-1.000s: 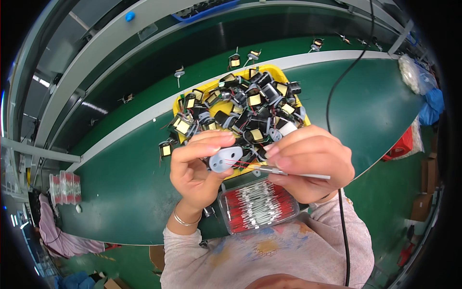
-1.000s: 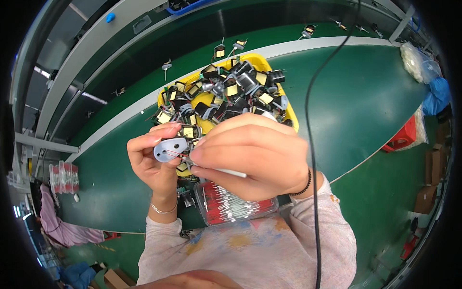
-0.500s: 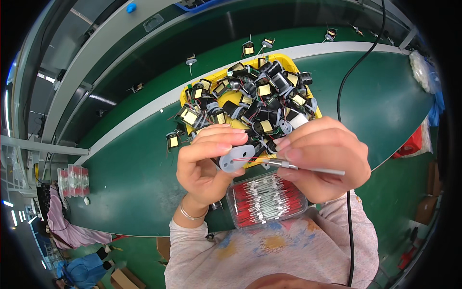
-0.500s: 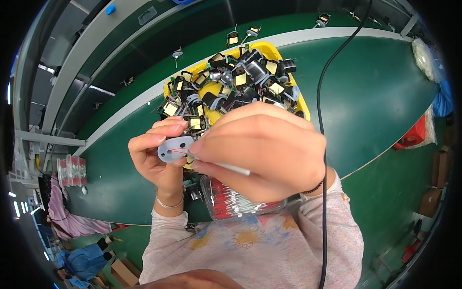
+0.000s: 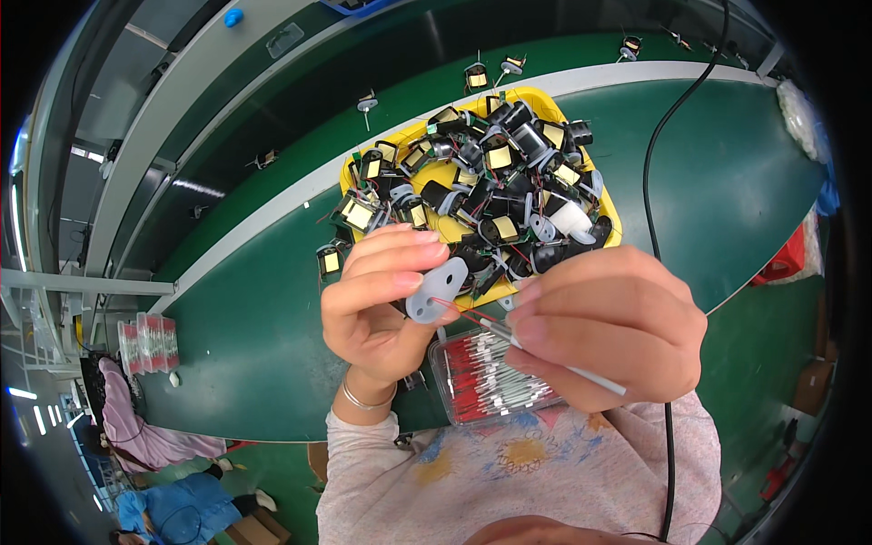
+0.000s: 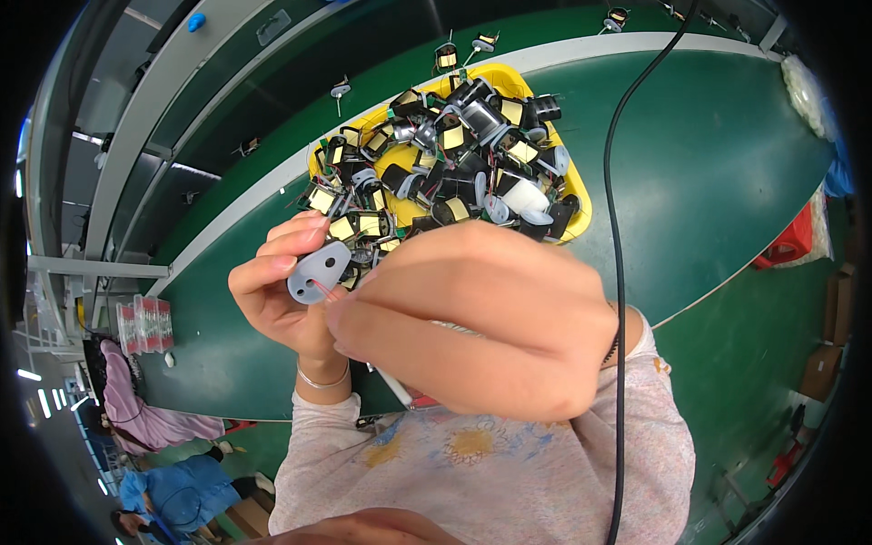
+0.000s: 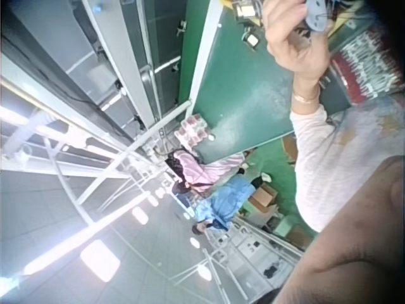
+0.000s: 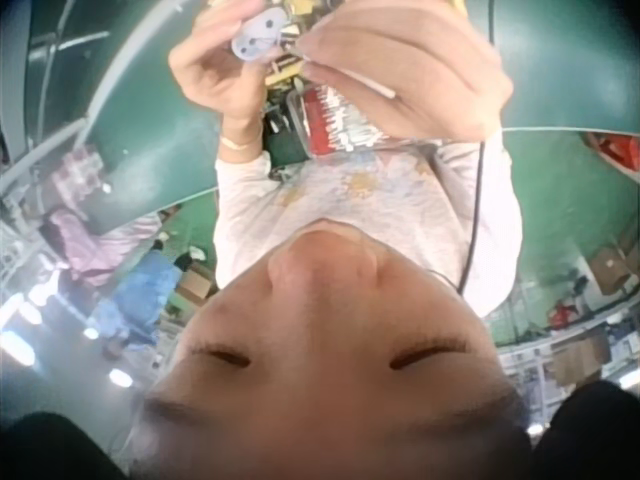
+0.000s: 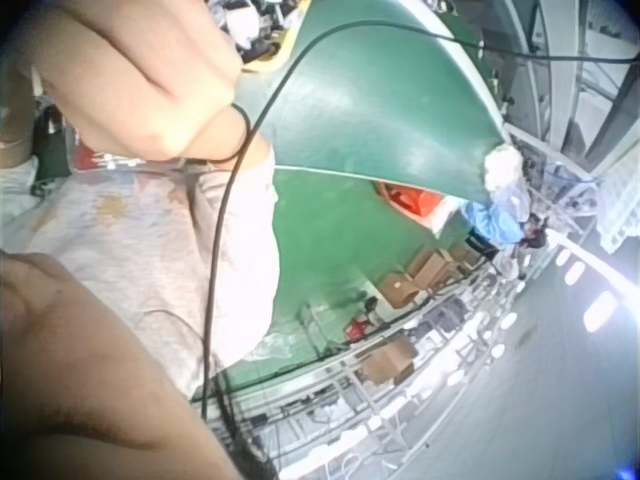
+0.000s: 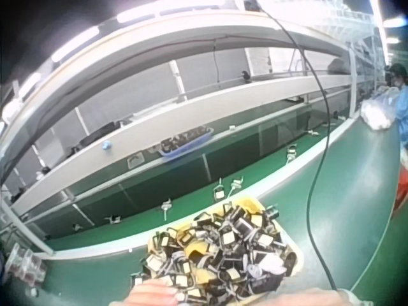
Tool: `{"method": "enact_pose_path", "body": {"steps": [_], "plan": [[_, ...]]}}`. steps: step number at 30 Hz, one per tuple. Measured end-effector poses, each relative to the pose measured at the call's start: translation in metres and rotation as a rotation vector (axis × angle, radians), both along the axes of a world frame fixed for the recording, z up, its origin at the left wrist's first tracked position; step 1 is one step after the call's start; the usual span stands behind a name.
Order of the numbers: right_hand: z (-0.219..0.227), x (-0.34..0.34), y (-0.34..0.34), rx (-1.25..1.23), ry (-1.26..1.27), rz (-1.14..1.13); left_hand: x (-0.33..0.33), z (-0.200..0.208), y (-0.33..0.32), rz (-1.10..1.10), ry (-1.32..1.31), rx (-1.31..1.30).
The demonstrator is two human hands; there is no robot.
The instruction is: The person picks up electronics components one at a time, inserts a thin metal rod into a white plastic part using a tool, and then places the assembled piece back onto the table.
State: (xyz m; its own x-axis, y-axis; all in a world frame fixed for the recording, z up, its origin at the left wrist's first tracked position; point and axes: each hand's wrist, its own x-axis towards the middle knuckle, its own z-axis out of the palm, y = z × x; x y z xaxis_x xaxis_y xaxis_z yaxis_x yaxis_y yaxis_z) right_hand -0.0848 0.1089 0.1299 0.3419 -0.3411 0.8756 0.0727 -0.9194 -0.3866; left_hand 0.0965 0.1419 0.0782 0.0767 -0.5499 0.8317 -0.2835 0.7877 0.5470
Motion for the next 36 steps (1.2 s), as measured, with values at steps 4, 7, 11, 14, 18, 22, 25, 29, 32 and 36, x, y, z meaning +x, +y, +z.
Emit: {"method": "enact_pose_path", "body": {"steps": [4,7,11,14,18,22,25,29,32,36], "plan": [[0.003,-0.003,0.0,0.014,0.062,-0.006,0.0,0.0,0.0,0.003,-0.012,0.001],[0.001,-0.001,0.001,0.016,0.039,-0.013,-0.001,0.001,0.0,0.002,-0.015,-0.001],[-0.001,0.001,0.0,-0.045,0.059,-0.021,0.002,-0.001,-0.001,-0.016,-0.006,-0.008],[-0.005,0.006,0.003,-0.08,-0.028,-0.05,0.0,0.001,-0.001,-0.043,0.017,-0.007],[-0.006,0.009,0.005,-0.134,-0.066,-0.073,0.003,0.002,0.001,-0.052,0.009,-0.032],[-0.003,0.004,0.002,-0.108,-0.025,-0.054,0.002,0.002,0.001,-0.046,0.006,-0.026],[-0.003,0.002,-0.001,-0.037,-0.002,-0.005,0.002,0.002,0.001,-0.029,-0.007,-0.016],[0.002,0.002,0.003,0.114,-0.005,-0.042,0.003,0.003,0.002,0.0,-0.063,-0.028],[0.0,0.004,0.001,0.15,-0.04,-0.016,0.002,0.003,0.001,0.008,-0.07,-0.047],[-0.006,0.007,-0.001,0.147,-0.056,0.007,0.002,0.003,-0.001,-0.001,-0.086,-0.066]]}}
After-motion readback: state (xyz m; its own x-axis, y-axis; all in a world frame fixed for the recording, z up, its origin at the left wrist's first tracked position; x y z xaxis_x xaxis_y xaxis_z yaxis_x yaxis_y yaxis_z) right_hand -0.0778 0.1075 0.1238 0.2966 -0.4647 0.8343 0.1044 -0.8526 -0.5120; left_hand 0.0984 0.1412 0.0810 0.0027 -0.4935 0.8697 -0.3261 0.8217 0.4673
